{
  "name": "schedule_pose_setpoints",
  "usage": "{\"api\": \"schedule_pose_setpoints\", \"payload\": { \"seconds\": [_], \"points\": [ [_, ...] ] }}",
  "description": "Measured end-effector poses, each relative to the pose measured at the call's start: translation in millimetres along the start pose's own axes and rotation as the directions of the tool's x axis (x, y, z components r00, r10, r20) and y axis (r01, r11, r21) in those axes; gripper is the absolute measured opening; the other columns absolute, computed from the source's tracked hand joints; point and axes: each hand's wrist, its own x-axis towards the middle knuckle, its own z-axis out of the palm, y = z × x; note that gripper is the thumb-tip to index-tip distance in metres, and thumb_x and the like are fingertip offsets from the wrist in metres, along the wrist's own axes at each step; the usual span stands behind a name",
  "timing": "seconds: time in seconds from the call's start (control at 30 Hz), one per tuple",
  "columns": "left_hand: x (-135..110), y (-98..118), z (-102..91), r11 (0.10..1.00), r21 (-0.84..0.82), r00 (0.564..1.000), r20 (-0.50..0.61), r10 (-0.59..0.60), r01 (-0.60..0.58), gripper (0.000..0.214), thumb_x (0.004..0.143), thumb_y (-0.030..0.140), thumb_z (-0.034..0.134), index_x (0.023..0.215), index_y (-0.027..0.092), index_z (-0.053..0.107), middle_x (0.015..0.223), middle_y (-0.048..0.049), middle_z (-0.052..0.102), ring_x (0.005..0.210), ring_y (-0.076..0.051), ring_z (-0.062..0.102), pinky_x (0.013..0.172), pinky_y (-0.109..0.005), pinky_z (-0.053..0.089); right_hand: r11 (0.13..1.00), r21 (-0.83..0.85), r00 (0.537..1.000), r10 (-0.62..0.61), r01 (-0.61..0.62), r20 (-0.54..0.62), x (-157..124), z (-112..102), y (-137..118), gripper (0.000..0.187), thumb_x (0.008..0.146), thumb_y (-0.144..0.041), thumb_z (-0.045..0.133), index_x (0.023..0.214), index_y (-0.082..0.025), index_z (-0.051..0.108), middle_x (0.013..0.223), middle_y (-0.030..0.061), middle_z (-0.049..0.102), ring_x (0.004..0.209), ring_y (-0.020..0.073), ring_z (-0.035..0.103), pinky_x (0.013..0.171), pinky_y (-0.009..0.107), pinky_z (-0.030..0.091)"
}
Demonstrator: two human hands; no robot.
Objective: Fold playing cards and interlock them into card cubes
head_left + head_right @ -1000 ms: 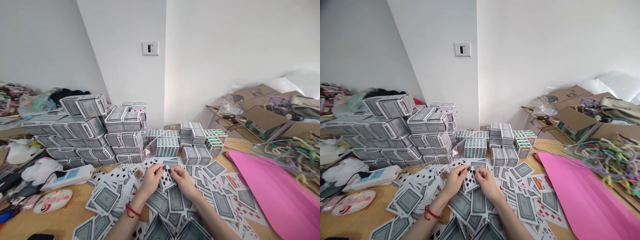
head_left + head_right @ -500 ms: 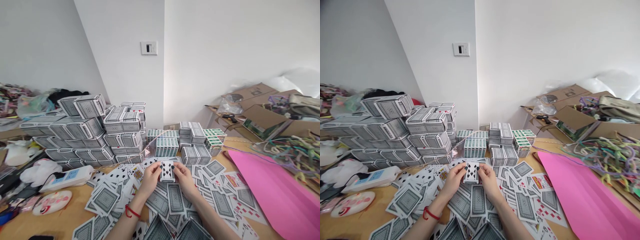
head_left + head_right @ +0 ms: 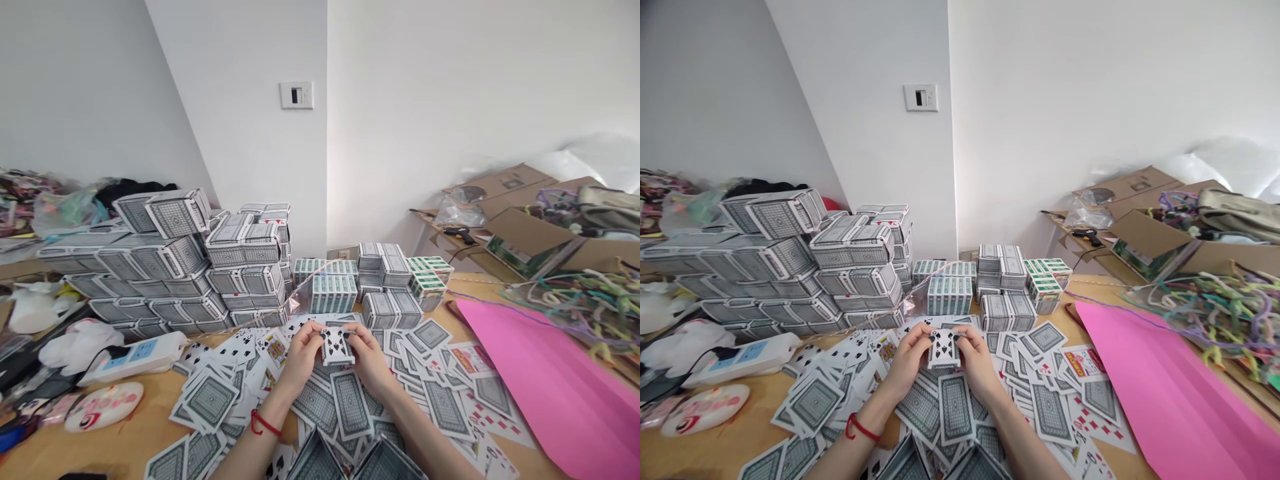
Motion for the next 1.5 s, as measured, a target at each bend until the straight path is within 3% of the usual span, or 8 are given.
{"api": "schedule_pose_setpoints", "payload": {
  "seconds": [0.2, 0.4, 0.5, 0.6, 0.8, 1.0, 1.13, 1.5],
  "points": [
    [-0.4, 1.1, 1.1, 0.996, -0.014, 0.996, 0.02, -0.083, 0.083, 0.017, 0.064, 0.024, 0.052, 0.075, 0.016, 0.062, 0.059, 0.0019, 0.053, 0.053, -0.011, 0.046, 0.051, -0.022, 0.037, 0.999, 0.019, 1.0, 0.027, -0.026, -0.015, -3.5, 3.5, -7.9, 0.01, 0.065, -0.028, 0.057, 0.072, -0.021, 0.055, 0.053, -0.0052, 0.042, 0.046, 0.0109, 0.038, 0.044, 0.022, 0.033],
    [0.3, 0.7, -1.7, 0.982, 0.162, 0.985, -0.121, 0.12, -0.099, 0.013, 0.063, 0.02, 0.047, 0.061, 0.018, 0.06, 0.059, 0.0019, 0.053, 0.053, -0.012, 0.044, 0.049, -0.021, 0.033, 0.986, 0.131, 0.992, 0.093, -0.103, 0.08, -6.2, 5.9, -12.2, 0.014, 0.063, -0.032, 0.059, 0.072, -0.021, 0.06, 0.051, -0.004, 0.046, 0.045, 0.0112, 0.041, 0.044, 0.022, 0.034],
    [-2.1, 2.4, -2.2, 0.958, 0.227, 0.975, -0.1, 0.2, -0.173, 0.014, 0.065, 0.018, 0.045, 0.062, 0.019, 0.059, 0.058, 0.0023, 0.052, 0.052, -0.011, 0.043, 0.051, -0.022, 0.033, 0.962, 0.191, 0.974, 0.167, -0.196, 0.155, -5.5, 4.4, -10.1, 0.026, 0.07, -0.044, 0.054, 0.074, -0.02, 0.06, 0.054, -0.0015, 0.05, 0.05, 0.0134, 0.048, 0.049, 0.024, 0.039],
    [-5.7, 2.9, -0.6, 0.929, 0.287, 0.967, -0.035, 0.253, -0.233, 0.015, 0.068, 0.017, 0.045, 0.064, 0.019, 0.059, 0.06, 0.0021, 0.052, 0.052, -0.011, 0.043, 0.052, -0.022, 0.033, 0.963, 0.175, 0.972, 0.182, -0.207, 0.151, -3.4, 1.5, -4.8, 0.027, 0.067, -0.045, 0.063, 0.07, -0.019, 0.056, 0.054, -0.0039, 0.047, 0.048, 0.0103, 0.044, 0.047, 0.021, 0.036],
    [-9.1, -0.5, 2.5, 0.907, 0.331, 0.964, 0.047, 0.261, -0.262, 0.013, 0.073, 0.017, 0.043, 0.071, 0.018, 0.056, 0.064, 0.0018, 0.052, 0.056, -0.011, 0.043, 0.054, -0.022, 0.034, 0.994, -0.083, 0.985, 0.078, -0.066, 0.155, 1.7, -6.7, 1.7, 0.036, 0.066, -0.05, 0.066, 0.064, -0.018, 0.05, 0.046, -0.0098, 0.032, 0.037, 0.0045, 0.023, 0.036, 0.018, 0.019],
    [-7.6, 3.7, 0.5, 0.92, 0.336, 0.978, 0.109, 0.177, -0.204, 0.029, 0.069, 0.016, 0.048, 0.097, 0.018, 0.057, 0.084, -0.0015, 0.057, 0.07, -0.014, 0.051, 0.064, -0.025, 0.039, 0.916, -0.361, 0.984, -0.158, 0.176, 0.08, -1.6, -3.3, 1.9, 0.035, 0.076, -0.052, 0.053, 0.066, -0.018, 0.049, 0.053, -0.0062, 0.036, 0.045, 0.0085, 0.033, 0.042, 0.02, 0.028],
    [-4.8, 1.5, 1.1, 0.866, 0.481, 0.989, 0.01, 0.15, -0.136, 0.018, 0.069, 0.031, 0.058, 0.081, 0.018, 0.055, 0.064, 0.004, 0.046, 0.059, -0.013, 0.043, 0.056, -0.024, 0.035, 0.78, -0.54, 0.946, -0.305, 0.317, 0.114, -5.5, -2.3, 2.8, 0.026, 0.083, -0.04, 0.044, 0.069, -0.018, 0.05, 0.059, -0.0022, 0.045, 0.053, 0.012, 0.041, 0.05, 0.023, 0.035],
    [-2.7, -2.2, 3.6, 0.874, 0.46, 0.964, -0.119, 0.238, -0.159, 0.016, 0.068, 0.029, 0.057, 0.062, 0.017, 0.049, 0.057, 0.0047, 0.041, 0.057, -0.012, 0.04, 0.055, -0.022, 0.034, 0.595, -0.664, 0.889, -0.363, 0.453, 0.281, -7.1, -3.8, 7.0, 0.023, 0.084, -0.014, 0.032, 0.085, -0.02, 0.055, 0.07, 0.0027, 0.058, 0.062, 0.0152, 0.053, 0.059, 0.025, 0.042]
  ]
}}
